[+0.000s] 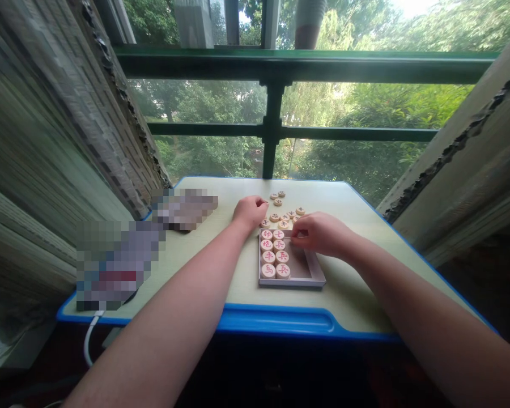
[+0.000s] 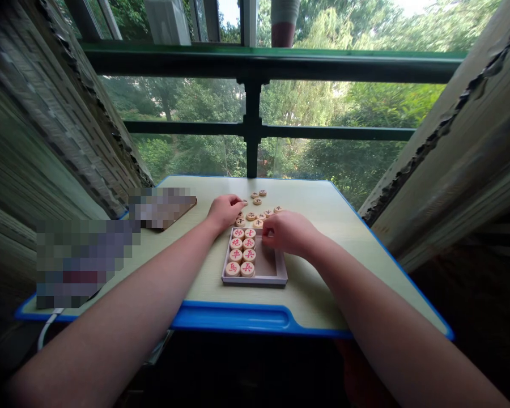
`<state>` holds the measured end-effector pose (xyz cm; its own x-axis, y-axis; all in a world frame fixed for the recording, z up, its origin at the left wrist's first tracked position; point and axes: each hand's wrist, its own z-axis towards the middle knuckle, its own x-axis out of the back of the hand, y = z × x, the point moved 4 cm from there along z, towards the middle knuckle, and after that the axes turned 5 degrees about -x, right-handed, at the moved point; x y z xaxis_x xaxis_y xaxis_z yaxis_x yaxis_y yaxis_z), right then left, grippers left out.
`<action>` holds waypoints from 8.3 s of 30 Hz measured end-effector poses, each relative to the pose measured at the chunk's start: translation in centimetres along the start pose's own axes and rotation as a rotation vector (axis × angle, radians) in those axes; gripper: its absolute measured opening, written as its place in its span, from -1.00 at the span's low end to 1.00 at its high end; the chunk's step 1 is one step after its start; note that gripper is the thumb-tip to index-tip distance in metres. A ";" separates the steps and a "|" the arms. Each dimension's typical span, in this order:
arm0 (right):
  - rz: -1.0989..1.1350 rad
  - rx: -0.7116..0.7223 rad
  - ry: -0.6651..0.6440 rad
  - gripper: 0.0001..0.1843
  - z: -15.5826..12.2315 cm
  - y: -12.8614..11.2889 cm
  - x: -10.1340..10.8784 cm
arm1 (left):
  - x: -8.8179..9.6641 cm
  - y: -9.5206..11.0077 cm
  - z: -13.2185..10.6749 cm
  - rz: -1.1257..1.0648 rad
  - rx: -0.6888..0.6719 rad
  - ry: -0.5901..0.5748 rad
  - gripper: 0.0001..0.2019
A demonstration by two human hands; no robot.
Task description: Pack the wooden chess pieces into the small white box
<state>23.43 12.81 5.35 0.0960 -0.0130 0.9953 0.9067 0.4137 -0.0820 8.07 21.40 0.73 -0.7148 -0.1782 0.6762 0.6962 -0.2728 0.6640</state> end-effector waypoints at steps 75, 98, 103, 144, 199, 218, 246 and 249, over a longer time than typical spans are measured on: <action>0.465 -0.219 0.223 -0.57 3.5 7.8 -3.3 | -2.5 0.4 4.1 -0.426 0.006 -0.162 -0.68; 0.161 0.045 0.343 -0.67 1.9 8.6 -1.4 | -2.6 -0.1 3.6 -0.390 -0.011 -0.469 -0.59; 0.148 0.034 0.308 -0.64 1.9 8.7 -1.2 | -2.7 -0.2 3.7 -0.501 -0.025 -0.499 -0.47; 0.117 -0.396 0.173 -0.52 2.6 12.5 -2.4 | -2.3 1.0 3.0 -0.365 -0.088 -0.520 -0.52; 0.004 -0.931 -0.024 -0.25 0.0 15.5 -3.3 | -1.2 1.2 0.5 -0.353 -0.070 -0.437 -0.54; -0.024 -0.928 -0.023 -0.27 0.4 15.6 -3.6 | -1.5 -0.1 1.1 -0.468 0.093 -0.323 -0.50; -0.095 -0.919 -0.009 -0.28 0.4 14.2 -5.8 | -1.5 -2.2 0.4 -0.539 0.145 -0.215 -0.65; -0.094 -0.892 0.061 -0.27 0.3 15.2 -4.3 | -2.0 -1.5 1.2 -0.574 0.095 -0.195 -0.65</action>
<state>36.68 19.38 -0.19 0.0035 -0.0702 0.9975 0.8915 -0.4517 -0.0349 8.56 23.34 -1.24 -0.9584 0.1511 0.2422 0.2129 -0.1870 0.9590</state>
